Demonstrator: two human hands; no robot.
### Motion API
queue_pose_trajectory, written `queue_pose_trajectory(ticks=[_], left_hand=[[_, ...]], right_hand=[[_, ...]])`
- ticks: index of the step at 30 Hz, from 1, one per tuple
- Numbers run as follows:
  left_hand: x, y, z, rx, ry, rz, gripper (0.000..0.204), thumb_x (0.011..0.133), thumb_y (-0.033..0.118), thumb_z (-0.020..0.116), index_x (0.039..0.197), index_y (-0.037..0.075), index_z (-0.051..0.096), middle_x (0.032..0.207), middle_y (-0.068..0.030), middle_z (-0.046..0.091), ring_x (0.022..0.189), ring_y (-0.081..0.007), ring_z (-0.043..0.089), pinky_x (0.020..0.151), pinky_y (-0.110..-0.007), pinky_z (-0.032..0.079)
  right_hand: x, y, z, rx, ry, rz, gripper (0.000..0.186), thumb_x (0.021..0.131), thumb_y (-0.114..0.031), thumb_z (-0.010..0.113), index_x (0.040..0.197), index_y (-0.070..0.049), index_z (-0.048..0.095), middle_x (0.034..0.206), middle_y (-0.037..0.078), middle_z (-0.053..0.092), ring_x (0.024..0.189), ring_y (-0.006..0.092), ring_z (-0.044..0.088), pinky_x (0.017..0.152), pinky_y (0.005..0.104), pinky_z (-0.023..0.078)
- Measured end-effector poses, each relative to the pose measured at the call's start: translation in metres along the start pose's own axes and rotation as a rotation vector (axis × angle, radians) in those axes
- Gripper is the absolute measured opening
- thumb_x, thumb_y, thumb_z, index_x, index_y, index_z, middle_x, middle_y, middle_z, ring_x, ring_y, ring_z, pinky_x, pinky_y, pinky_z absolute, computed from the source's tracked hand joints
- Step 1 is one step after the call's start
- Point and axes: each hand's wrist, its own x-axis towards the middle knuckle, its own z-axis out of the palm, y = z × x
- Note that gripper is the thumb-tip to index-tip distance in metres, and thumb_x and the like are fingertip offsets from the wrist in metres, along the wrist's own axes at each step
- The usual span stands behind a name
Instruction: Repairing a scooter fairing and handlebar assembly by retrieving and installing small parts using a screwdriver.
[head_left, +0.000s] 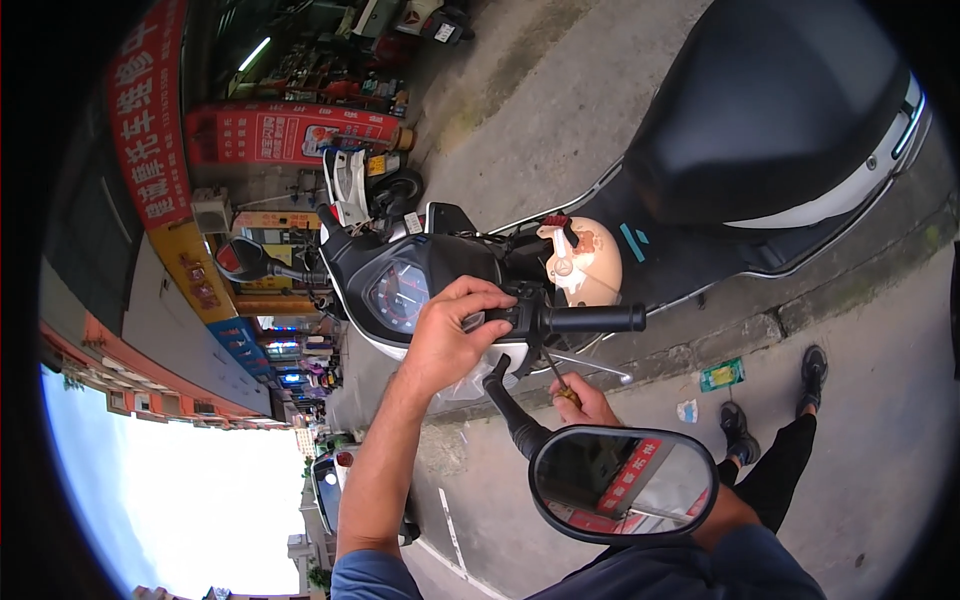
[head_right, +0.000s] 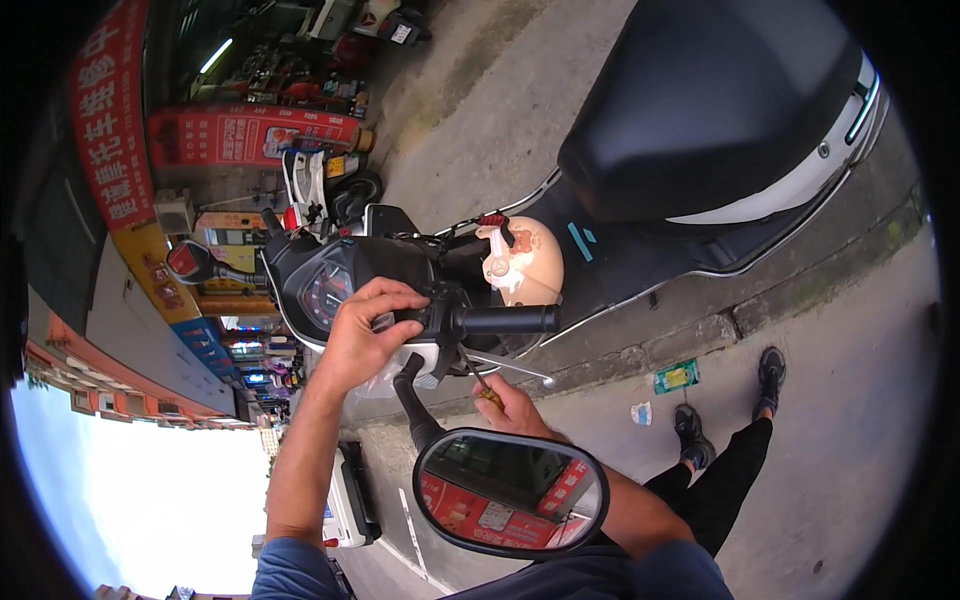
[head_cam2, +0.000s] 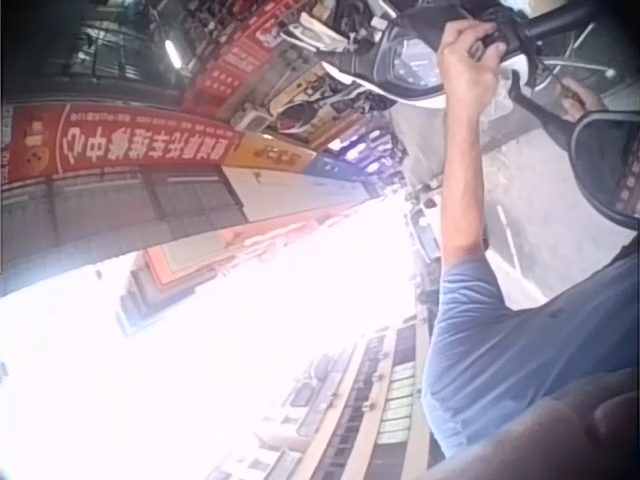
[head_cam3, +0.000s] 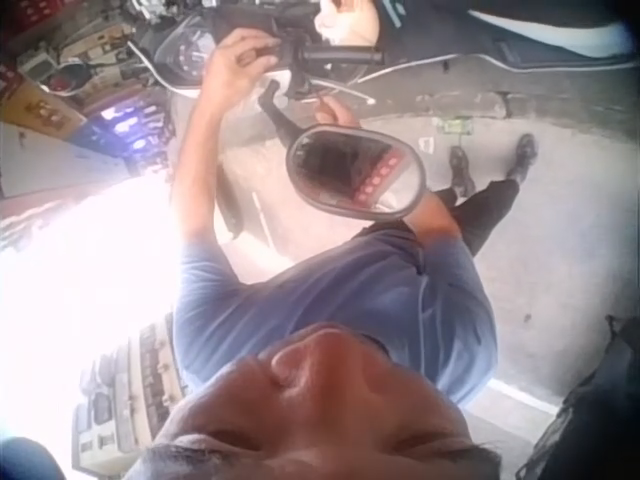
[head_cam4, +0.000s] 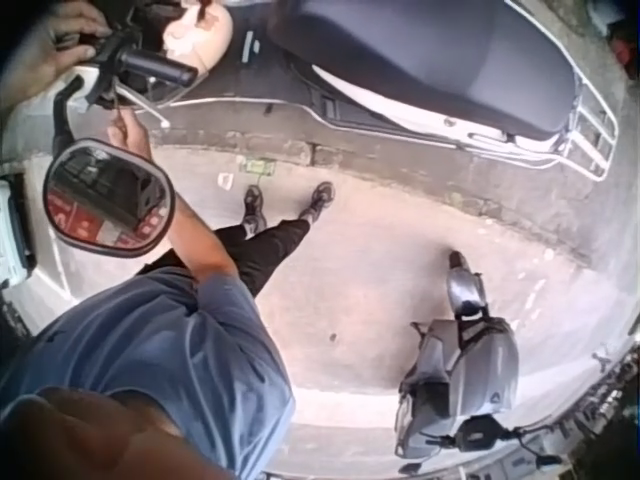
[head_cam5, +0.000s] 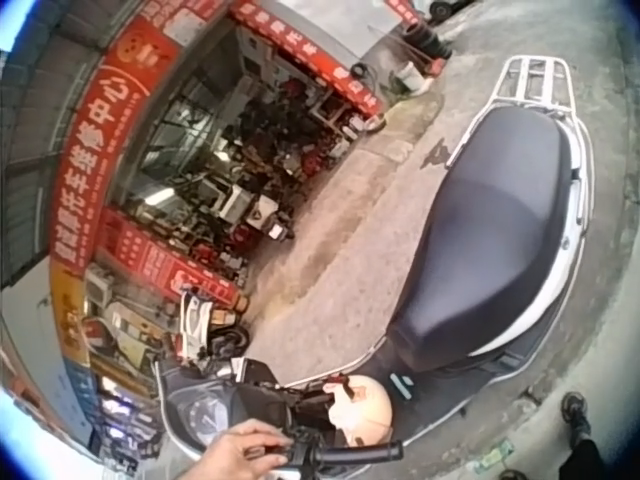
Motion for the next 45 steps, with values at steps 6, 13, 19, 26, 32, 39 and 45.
queue_pose_trajectory(ticks=[6,13,19,26,32,39,45], left_hand=[[0.001,-0.002,0.001,0.027,0.011,0.034,0.030,0.073,-0.001,0.075,0.103,0.005,0.072,0.103,-0.0081,0.064,0.099,-0.0218,0.064,0.086,-0.030,0.050],[0.001,-0.001,0.000,-0.005,-0.004,-0.003,0.035,0.071,-0.004,0.074,0.105,0.005,0.072,0.104,-0.0073,0.063,0.101,-0.0202,0.061,0.091,-0.030,0.047],[0.003,0.003,-0.001,-0.005,-0.023,-0.002,0.036,0.071,-0.002,0.076,0.106,0.006,0.072,0.104,-0.0068,0.063,0.100,-0.0203,0.061,0.088,-0.031,0.047],[0.004,0.002,-0.001,0.026,-0.035,0.032,0.034,0.072,-0.002,0.074,0.106,0.006,0.072,0.099,-0.0077,0.063,0.095,-0.0211,0.062,0.085,-0.031,0.048],[0.003,0.005,0.000,0.048,-0.022,0.067,0.031,0.074,-0.002,0.071,0.104,0.004,0.070,0.098,-0.0094,0.063,0.094,-0.0230,0.062,0.084,-0.031,0.049],[0.000,0.005,0.001,0.053,-0.010,0.105,0.029,0.075,-0.002,0.069,0.104,0.003,0.068,0.101,-0.0104,0.063,0.098,-0.0249,0.062,0.086,-0.033,0.048],[0.002,0.007,-0.001,0.018,0.032,0.107,0.028,0.075,-0.002,0.069,0.103,0.001,0.064,0.103,-0.0111,0.062,0.100,-0.0277,0.061,0.088,-0.034,0.047]], right_hand=[[0.005,-0.014,-0.014,-0.203,-0.049,-0.088,0.018,0.091,-0.009,0.056,0.104,-0.001,0.049,0.081,0.015,0.058,0.076,0.0283,0.061,0.071,0.0374,0.046],[0.008,-0.027,-0.021,-0.321,-0.123,-0.109,0.018,0.090,-0.009,0.057,0.102,0.001,0.047,0.087,0.020,0.059,0.083,0.0363,0.061,0.076,0.0416,0.047],[0.014,-0.031,-0.032,-0.472,-0.157,-0.164,0.020,0.089,-0.008,0.058,0.103,0.002,0.048,0.091,0.022,0.060,0.087,0.0393,0.060,0.077,0.0435,0.047],[0.017,-0.032,-0.027,-0.459,-0.137,-0.177,0.022,0.088,-0.007,0.060,0.104,0.003,0.048,0.094,0.020,0.059,0.088,0.0383,0.059,0.077,0.0437,0.047],[0.021,-0.029,-0.018,-0.392,-0.108,-0.203,0.020,0.088,-0.006,0.060,0.102,0.002,0.049,0.089,0.019,0.058,0.086,0.0360,0.059,0.076,0.0426,0.046],[0.011,-0.024,-0.013,-0.270,-0.093,-0.078,0.014,0.091,-0.011,0.058,0.094,0.000,0.050,0.083,0.015,0.057,0.079,0.0267,0.059,0.072,0.0370,0.046],[-0.071,0.038,-0.056,0.273,0.035,0.491,0.009,0.095,-0.012,0.054,0.098,-0.004,0.054,0.084,0.004,0.059,0.078,0.0110,0.057,0.067,0.0287,0.046]])
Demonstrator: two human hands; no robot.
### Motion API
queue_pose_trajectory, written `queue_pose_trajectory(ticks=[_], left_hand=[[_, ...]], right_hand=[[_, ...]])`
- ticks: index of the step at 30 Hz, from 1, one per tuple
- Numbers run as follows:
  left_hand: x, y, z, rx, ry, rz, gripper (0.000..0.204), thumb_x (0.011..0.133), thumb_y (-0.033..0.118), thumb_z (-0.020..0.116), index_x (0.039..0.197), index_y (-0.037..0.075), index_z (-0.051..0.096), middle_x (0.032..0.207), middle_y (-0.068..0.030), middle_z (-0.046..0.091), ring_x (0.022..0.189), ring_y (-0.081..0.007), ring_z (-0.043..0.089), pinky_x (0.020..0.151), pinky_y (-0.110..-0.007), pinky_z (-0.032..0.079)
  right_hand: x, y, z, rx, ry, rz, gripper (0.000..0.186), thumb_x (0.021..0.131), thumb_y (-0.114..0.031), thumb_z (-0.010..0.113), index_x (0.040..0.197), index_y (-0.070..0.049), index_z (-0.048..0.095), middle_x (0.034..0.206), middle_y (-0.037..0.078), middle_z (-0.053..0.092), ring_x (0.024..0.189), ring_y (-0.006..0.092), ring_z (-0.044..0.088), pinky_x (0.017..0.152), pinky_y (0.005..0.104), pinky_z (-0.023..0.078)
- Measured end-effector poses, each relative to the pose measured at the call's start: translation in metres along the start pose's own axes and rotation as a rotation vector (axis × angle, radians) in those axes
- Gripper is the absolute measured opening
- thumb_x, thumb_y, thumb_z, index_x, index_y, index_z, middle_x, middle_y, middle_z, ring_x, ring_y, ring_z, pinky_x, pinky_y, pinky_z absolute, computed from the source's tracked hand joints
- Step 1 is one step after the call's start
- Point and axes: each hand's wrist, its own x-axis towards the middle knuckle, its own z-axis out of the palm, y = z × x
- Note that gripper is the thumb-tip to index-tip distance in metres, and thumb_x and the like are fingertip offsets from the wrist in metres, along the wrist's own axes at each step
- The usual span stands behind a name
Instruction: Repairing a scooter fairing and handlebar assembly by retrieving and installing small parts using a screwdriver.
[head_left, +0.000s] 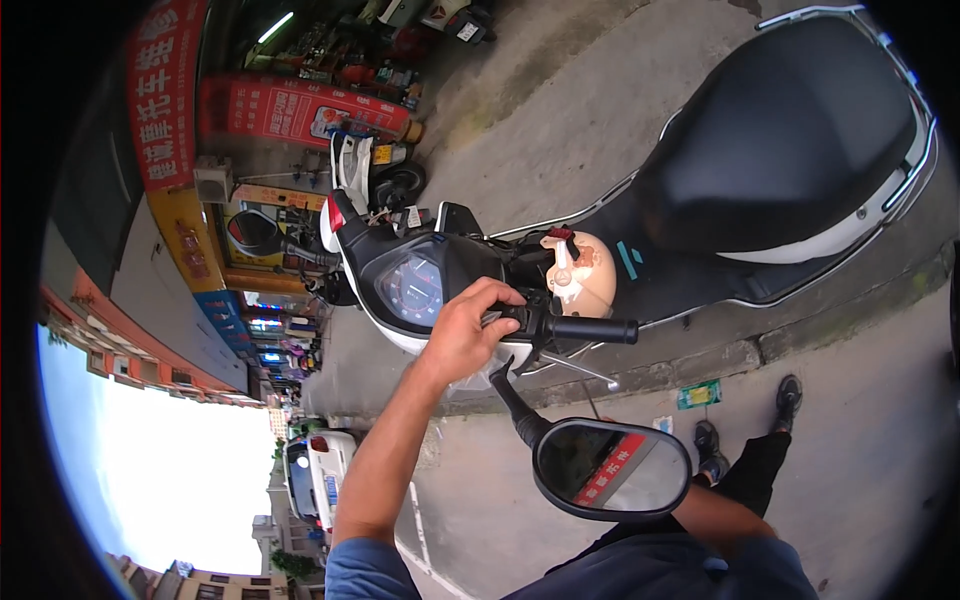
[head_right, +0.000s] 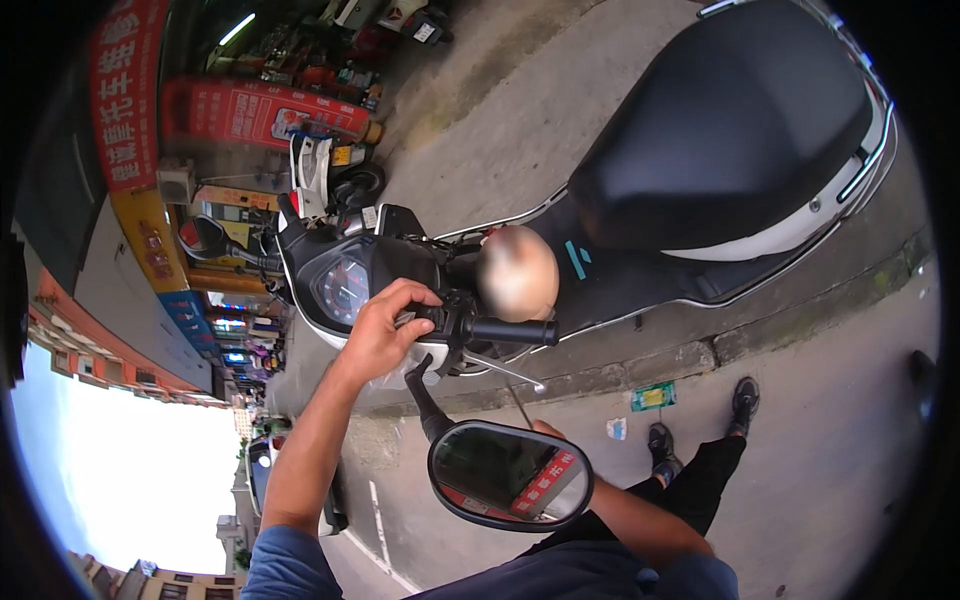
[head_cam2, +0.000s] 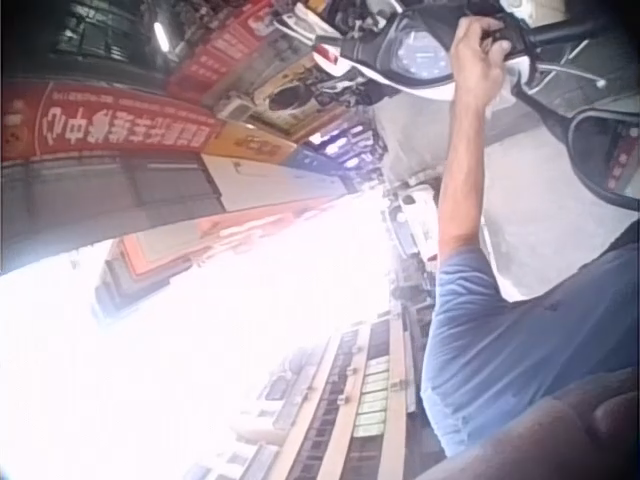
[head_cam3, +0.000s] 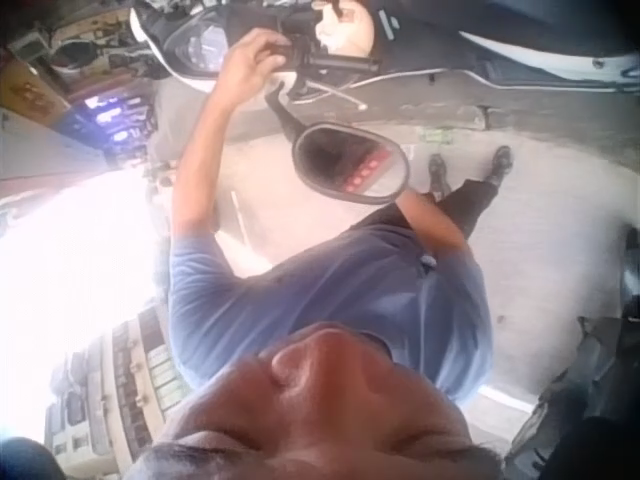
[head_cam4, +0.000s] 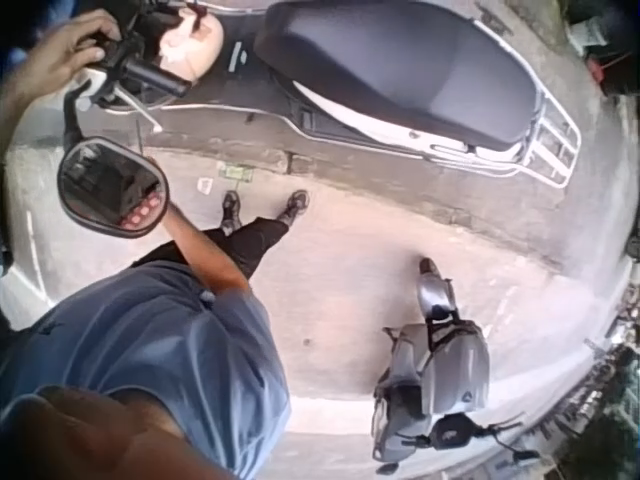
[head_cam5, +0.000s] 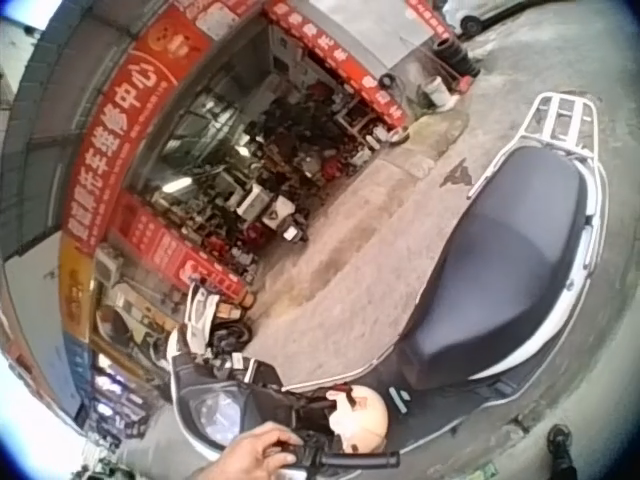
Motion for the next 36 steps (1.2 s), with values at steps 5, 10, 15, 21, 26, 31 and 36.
queue_pose_trajectory(ticks=[5,10,15,21,26,31,36], left_hand=[[-0.001,0.002,-0.005,-0.044,0.002,-0.075,0.027,0.077,0.000,0.068,0.104,0.002,0.063,0.103,-0.0110,0.061,0.102,-0.0273,0.060,0.089,-0.034,0.047],[-0.014,-0.008,-0.007,-0.091,0.090,-0.078,0.024,0.079,0.003,0.068,0.103,0.002,0.064,0.103,-0.0110,0.062,0.100,-0.0268,0.061,0.087,-0.034,0.047],[-0.046,-0.001,0.001,-0.293,0.554,-0.260,0.014,0.084,0.010,0.068,0.093,-0.001,0.066,0.085,-0.0085,0.065,0.084,-0.0195,0.064,0.078,-0.030,0.049],[-0.112,0.018,0.044,-0.780,0.972,-0.559,0.020,0.095,0.019,0.060,0.090,0.001,0.067,0.072,0.0035,0.058,0.071,-0.0059,0.052,0.064,-0.023,0.042],[-0.136,0.031,0.073,-1.098,1.043,-0.703,0.033,0.101,0.031,0.047,0.092,0.006,0.066,0.074,0.0052,0.055,0.066,-0.0041,0.046,0.058,-0.021,0.036],[-0.143,0.026,0.068,-1.358,1.021,-0.608,0.028,0.096,0.024,0.047,0.096,0.002,0.064,0.082,0.0005,0.056,0.074,-0.0066,0.048,0.064,-0.021,0.038],[-0.141,0.000,0.072,-1.510,0.961,-0.451,0.027,0.096,0.025,0.048,0.095,0.005,0.066,0.080,0.0035,0.055,0.069,-0.0049,0.046,0.060,-0.021,0.036]], right_hand=[[-0.071,-0.031,-0.059,-0.176,0.185,-0.285,0.013,0.097,-0.010,0.051,0.099,-0.004,0.062,0.077,-0.002,0.056,0.073,0.0067,0.056,0.064,0.0241,0.046],[-0.078,-0.201,-0.020,-0.663,0.360,-0.572,0.014,0.092,-0.008,0.057,0.099,0.002,0.064,0.073,0.002,0.062,0.069,0.0086,0.059,0.064,0.0246,0.046],[-0.046,-0.297,0.060,-1.051,0.106,-0.546,0.022,0.085,-0.010,0.063,0.104,0.001,0.063,0.081,0.011,0.066,0.069,0.0184,0.062,0.066,0.0316,0.049],[0.008,-0.305,0.138,-1.463,-0.136,-0.549,0.043,0.082,-0.024,0.071,0.118,-0.004,0.060,0.108,0.019,0.062,0.101,0.0339,0.062,0.087,0.0417,0.049],[0.037,-0.294,0.163,-1.704,-0.124,-0.518,0.042,0.080,-0.025,0.073,0.114,-0.004,0.060,0.114,0.019,0.059,0.104,0.0350,0.061,0.087,0.0441,0.050],[0.040,-0.301,0.177,-1.863,-0.152,-0.526,0.034,0.079,-0.023,0.072,0.099,0.002,0.062,0.099,0.020,0.063,0.094,0.0366,0.063,0.081,0.0438,0.051],[0.040,-0.307,0.193,-1.972,-0.157,-0.459,0.033,0.075,-0.021,0.074,0.093,0.004,0.063,0.091,0.020,0.063,0.085,0.0342,0.064,0.076,0.0410,0.050]])
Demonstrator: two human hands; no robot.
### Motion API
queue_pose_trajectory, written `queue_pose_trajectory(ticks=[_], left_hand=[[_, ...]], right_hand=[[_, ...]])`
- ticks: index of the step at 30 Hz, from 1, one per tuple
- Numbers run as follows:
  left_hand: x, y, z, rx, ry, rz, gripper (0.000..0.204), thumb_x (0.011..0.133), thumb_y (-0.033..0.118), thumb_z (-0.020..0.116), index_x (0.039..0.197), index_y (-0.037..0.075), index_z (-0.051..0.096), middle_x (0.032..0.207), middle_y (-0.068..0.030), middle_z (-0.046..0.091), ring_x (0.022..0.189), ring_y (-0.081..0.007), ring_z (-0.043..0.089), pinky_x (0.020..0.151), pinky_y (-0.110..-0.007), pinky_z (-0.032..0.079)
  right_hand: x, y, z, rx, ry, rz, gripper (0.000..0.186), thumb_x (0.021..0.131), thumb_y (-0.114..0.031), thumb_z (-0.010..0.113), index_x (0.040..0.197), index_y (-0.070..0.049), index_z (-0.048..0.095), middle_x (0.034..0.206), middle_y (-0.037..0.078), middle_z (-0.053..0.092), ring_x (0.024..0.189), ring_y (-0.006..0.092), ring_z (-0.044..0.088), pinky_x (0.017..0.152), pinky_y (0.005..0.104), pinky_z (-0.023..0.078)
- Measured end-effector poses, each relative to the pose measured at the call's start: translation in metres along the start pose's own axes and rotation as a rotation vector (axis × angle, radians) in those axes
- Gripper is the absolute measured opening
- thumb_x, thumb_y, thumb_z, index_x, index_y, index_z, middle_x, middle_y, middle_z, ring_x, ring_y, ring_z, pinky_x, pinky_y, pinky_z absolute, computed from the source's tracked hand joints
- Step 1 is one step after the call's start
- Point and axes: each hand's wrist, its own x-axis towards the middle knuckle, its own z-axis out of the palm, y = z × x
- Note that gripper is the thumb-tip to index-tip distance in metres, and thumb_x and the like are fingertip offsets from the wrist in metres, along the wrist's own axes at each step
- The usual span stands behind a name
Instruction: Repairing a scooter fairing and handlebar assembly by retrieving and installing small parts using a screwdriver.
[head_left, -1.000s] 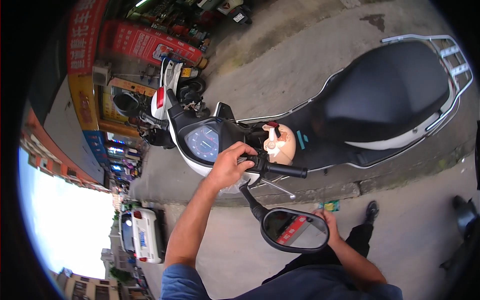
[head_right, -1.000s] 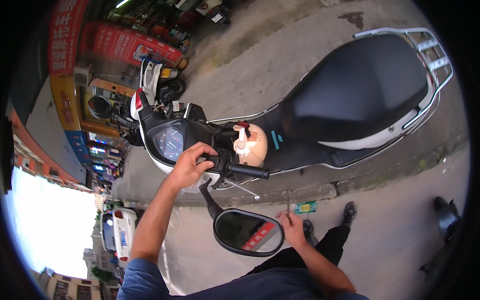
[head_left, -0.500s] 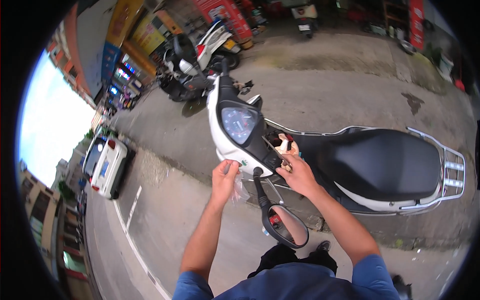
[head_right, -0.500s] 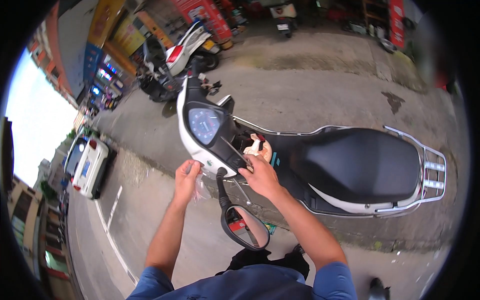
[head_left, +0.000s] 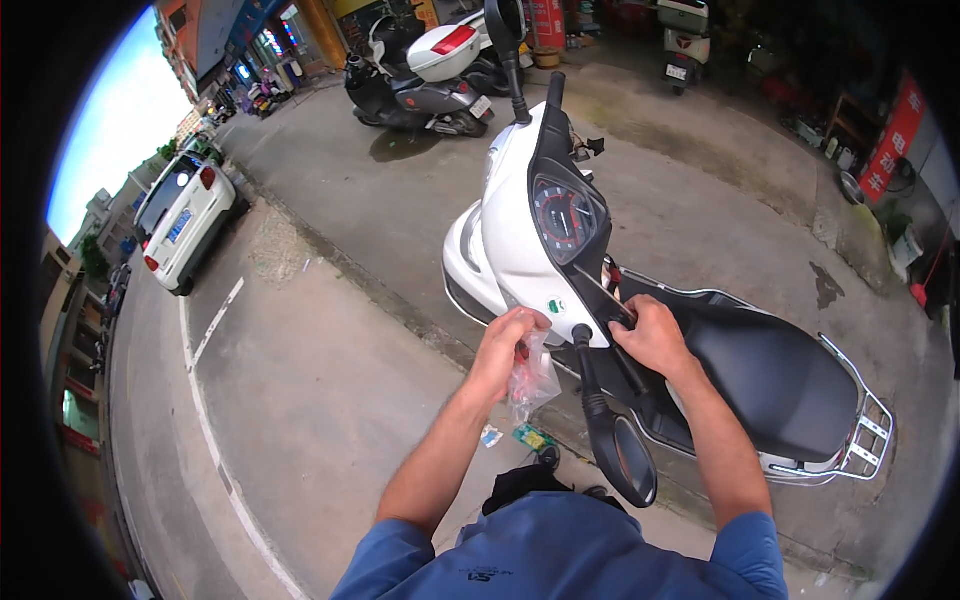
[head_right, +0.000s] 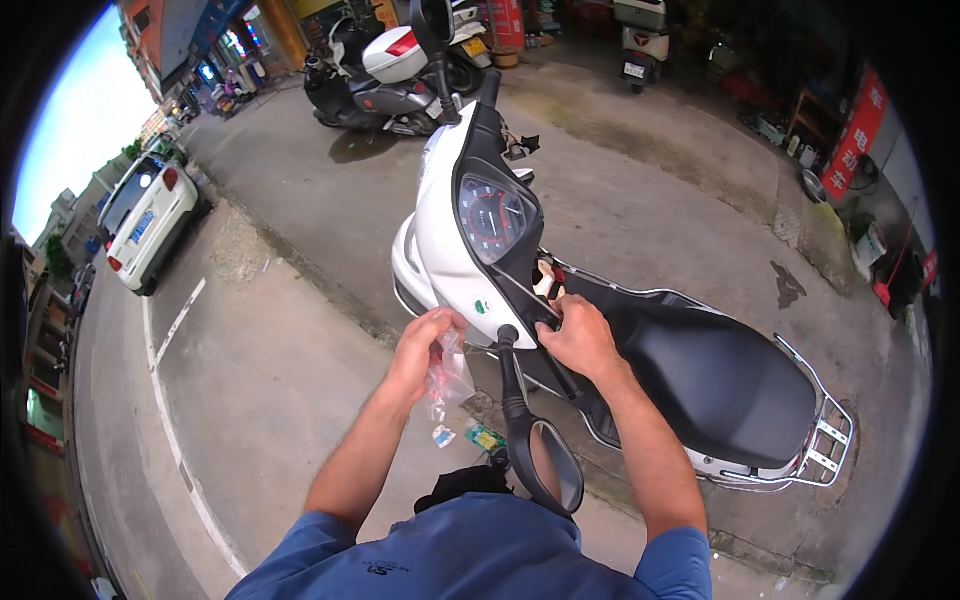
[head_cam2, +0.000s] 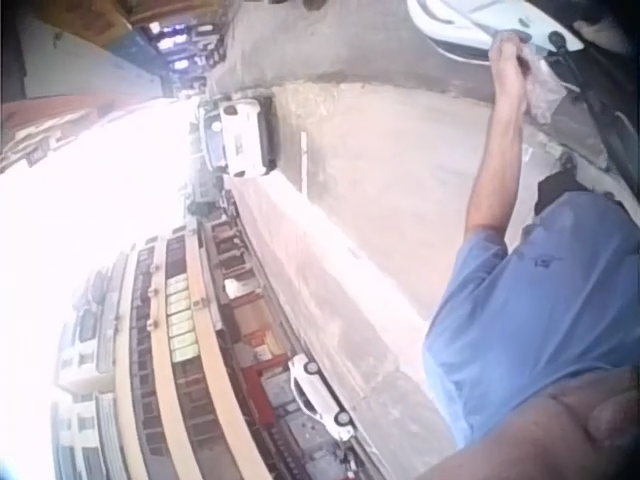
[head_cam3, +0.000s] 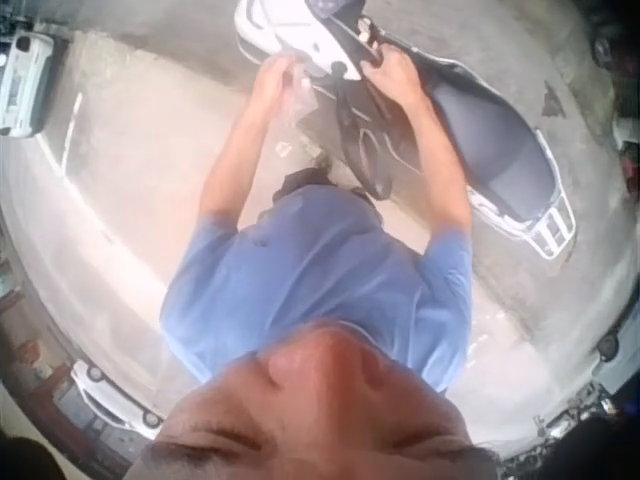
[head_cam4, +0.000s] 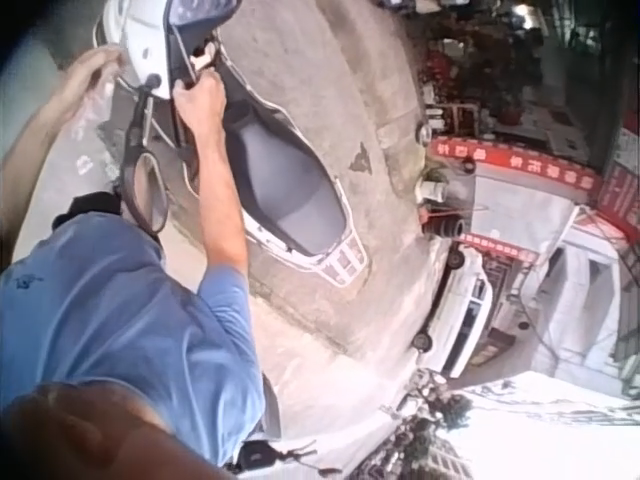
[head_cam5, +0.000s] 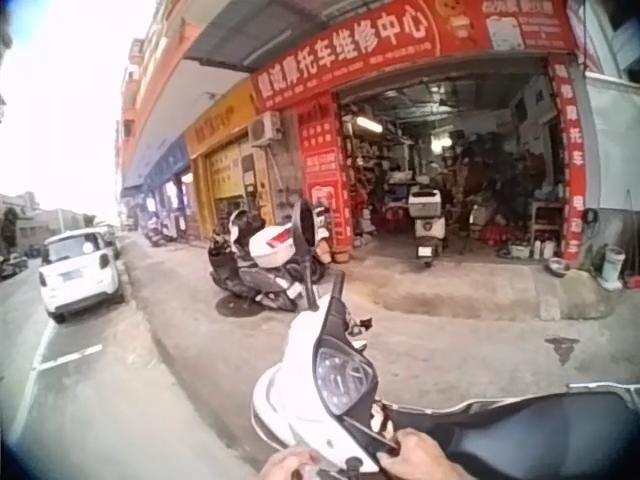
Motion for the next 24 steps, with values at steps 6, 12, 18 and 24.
queue_pose_trajectory(ticks=[6,12,18,24], left_hand=[[0.020,0.009,0.004,0.038,-0.045,-0.041,0.020,0.095,0.021,0.052,0.092,0.004,0.063,0.075,0.0021,0.057,0.067,-0.0048,0.049,0.059,-0.020,0.038],[0.036,-0.002,0.019,0.159,-0.077,0.045,0.019,0.096,0.019,0.051,0.092,0.004,0.062,0.076,0.0014,0.059,0.067,-0.0048,0.051,0.060,-0.023,0.042],[0.045,-0.020,0.029,0.338,-0.005,0.115,0.018,0.096,0.017,0.052,0.091,0.003,0.063,0.071,0.0034,0.055,0.065,-0.0037,0.048,0.057,-0.021,0.040],[0.044,-0.023,0.033,0.348,0.047,0.124,0.018,0.095,0.016,0.052,0.091,0.003,0.064,0.070,0.0037,0.054,0.063,-0.0040,0.047,0.056,-0.022,0.039]], right_hand=[[0.000,0.006,0.002,-0.078,-0.019,-0.026,0.035,0.079,-0.015,0.070,0.107,0.002,0.059,0.101,0.020,0.062,0.092,0.0379,0.064,0.081,0.0425,0.052],[0.001,0.001,0.008,0.052,0.007,-0.079,0.034,0.082,-0.017,0.071,0.107,0.001,0.056,0.102,0.019,0.062,0.093,0.0371,0.064,0.079,0.0430,0.052],[0.007,-0.001,0.000,0.042,-0.133,-0.026,0.031,0.079,-0.017,0.073,0.095,0.005,0.058,0.089,0.022,0.065,0.083,0.0373,0.065,0.073,0.0428,0.051],[0.007,0.002,-0.013,-0.003,-0.123,-0.099,0.032,0.076,-0.018,0.074,0.092,0.004,0.058,0.084,0.023,0.065,0.080,0.0377,0.065,0.070,0.0427,0.051]])
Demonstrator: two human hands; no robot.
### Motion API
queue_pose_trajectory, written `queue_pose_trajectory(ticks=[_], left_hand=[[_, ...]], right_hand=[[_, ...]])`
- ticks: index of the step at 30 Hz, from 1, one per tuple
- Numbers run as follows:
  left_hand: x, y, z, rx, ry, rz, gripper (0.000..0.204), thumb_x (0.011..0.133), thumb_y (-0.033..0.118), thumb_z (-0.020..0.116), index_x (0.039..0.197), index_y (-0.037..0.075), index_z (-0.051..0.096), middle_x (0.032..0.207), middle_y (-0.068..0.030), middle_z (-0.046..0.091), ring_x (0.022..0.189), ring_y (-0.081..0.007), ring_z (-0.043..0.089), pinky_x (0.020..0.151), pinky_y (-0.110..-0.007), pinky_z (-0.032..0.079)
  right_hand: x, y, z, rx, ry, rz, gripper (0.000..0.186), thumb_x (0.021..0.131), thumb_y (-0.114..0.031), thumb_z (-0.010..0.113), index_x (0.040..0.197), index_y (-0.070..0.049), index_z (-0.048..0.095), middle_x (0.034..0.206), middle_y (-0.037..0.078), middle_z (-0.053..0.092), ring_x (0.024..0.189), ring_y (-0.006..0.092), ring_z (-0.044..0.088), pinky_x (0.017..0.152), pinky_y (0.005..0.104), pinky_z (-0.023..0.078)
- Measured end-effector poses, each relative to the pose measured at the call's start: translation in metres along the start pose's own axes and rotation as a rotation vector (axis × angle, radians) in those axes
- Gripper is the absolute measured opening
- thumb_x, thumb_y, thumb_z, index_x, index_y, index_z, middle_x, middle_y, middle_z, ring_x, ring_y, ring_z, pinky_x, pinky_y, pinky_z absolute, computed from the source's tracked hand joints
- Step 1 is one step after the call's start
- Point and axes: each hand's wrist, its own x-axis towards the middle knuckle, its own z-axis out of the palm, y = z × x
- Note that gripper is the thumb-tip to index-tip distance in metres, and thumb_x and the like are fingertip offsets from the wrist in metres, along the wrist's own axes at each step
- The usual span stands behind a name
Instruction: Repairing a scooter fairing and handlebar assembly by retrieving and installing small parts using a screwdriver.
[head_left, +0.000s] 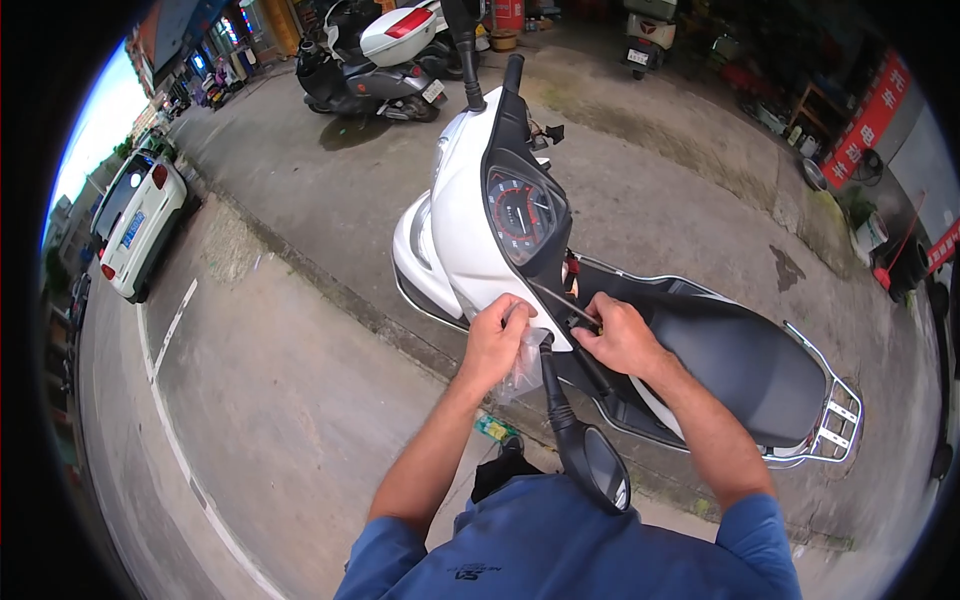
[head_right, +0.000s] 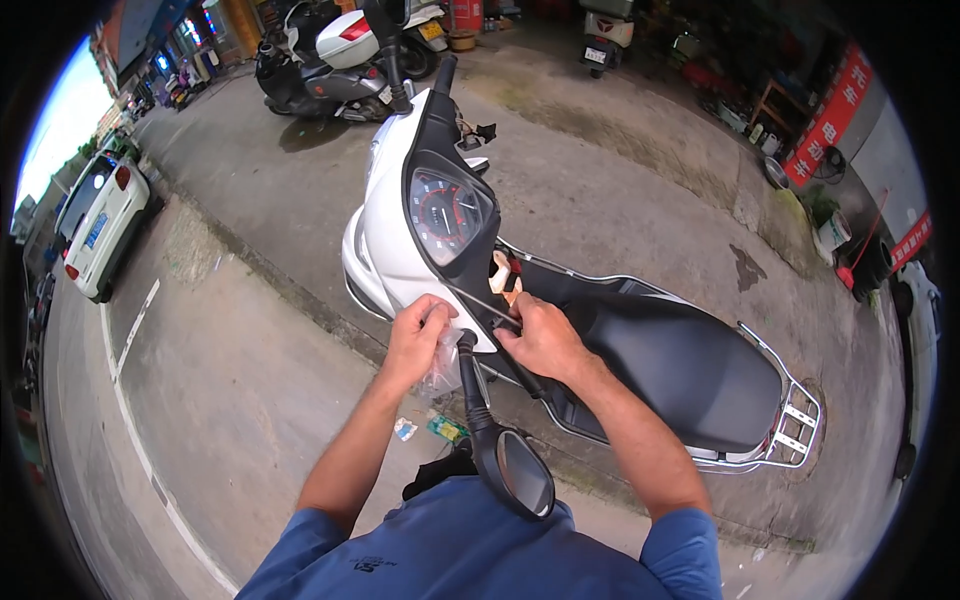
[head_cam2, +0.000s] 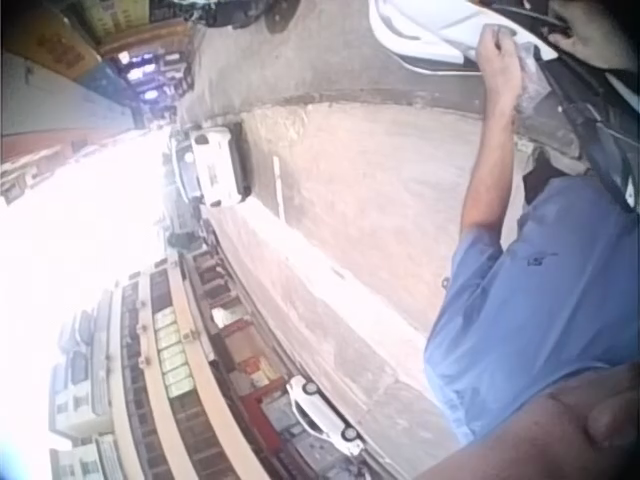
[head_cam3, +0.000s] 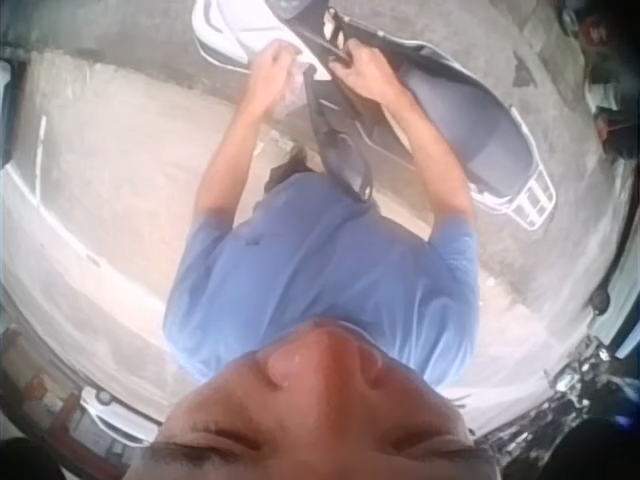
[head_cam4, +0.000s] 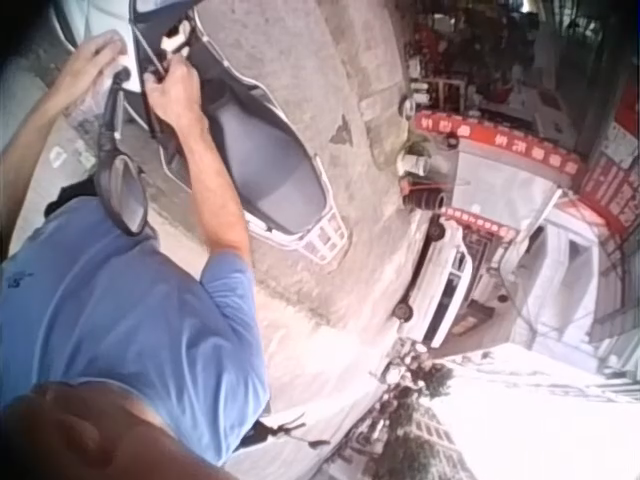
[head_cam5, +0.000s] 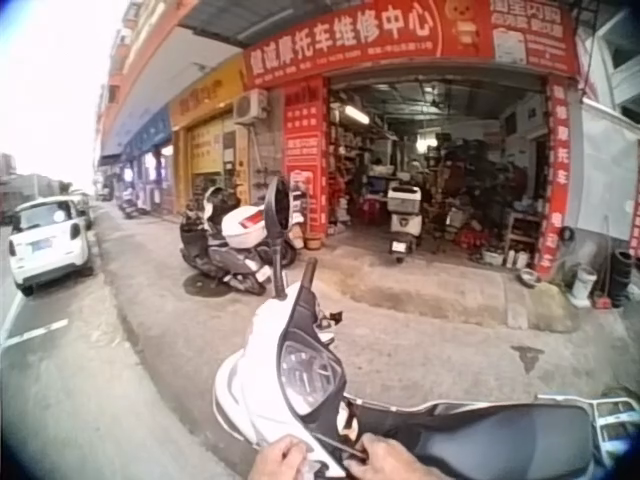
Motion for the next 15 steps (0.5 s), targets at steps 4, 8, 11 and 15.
queue_pose_trajectory(ticks=[4,8,11,15], left_hand=[[0.000,-0.002,0.000,0.048,0.015,0.003,0.019,0.094,0.017,0.052,0.092,0.002,0.064,0.066,-0.0036,0.060,0.058,-0.0079,0.054,0.054,-0.026,0.044],[0.003,0.022,0.008,0.209,0.040,0.089,0.019,0.091,0.017,0.055,0.090,0.001,0.064,0.066,-0.0092,0.061,0.058,-0.0152,0.057,0.057,-0.031,0.045],[0.010,0.050,0.022,0.410,-0.025,0.171,0.021,0.088,0.020,0.063,0.085,-0.001,0.062,0.060,-0.0043,0.053,0.057,-0.0091,0.049,0.054,-0.030,0.041],[0.027,0.051,0.022,0.292,-0.054,0.197,0.022,0.091,0.022,0.062,0.083,0.001,0.062,0.065,0.0021,0.056,0.058,-0.0066,0.047,0.053,-0.026,0.039]], right_hand=[[-0.002,0.025,-0.031,0.010,-0.116,-0.045,0.031,0.077,-0.018,0.074,0.093,0.003,0.057,0.085,0.021,0.064,0.081,0.0373,0.064,0.072,0.0427,0.051],[-0.001,0.030,-0.035,0.027,-0.091,-0.156,0.029,0.079,-0.013,0.073,0.096,0.004,0.057,0.097,0.020,0.061,0.086,0.0354,0.063,0.074,0.0406,0.050],[-0.003,0.045,-0.029,0.069,-0.004,-0.186,0.029,0.079,-0.010,0.073,0.102,0.003,0.058,0.102,0.018,0.059,0.090,0.0339,0.062,0.076,0.0387,0.050],[-0.010,0.057,-0.004,0.251,0.156,-0.136,0.033,0.080,-0.005,0.071,0.111,0.001,0.059,0.101,0.015,0.058,0.092,0.0315,0.061,0.078,0.0369,0.050]])
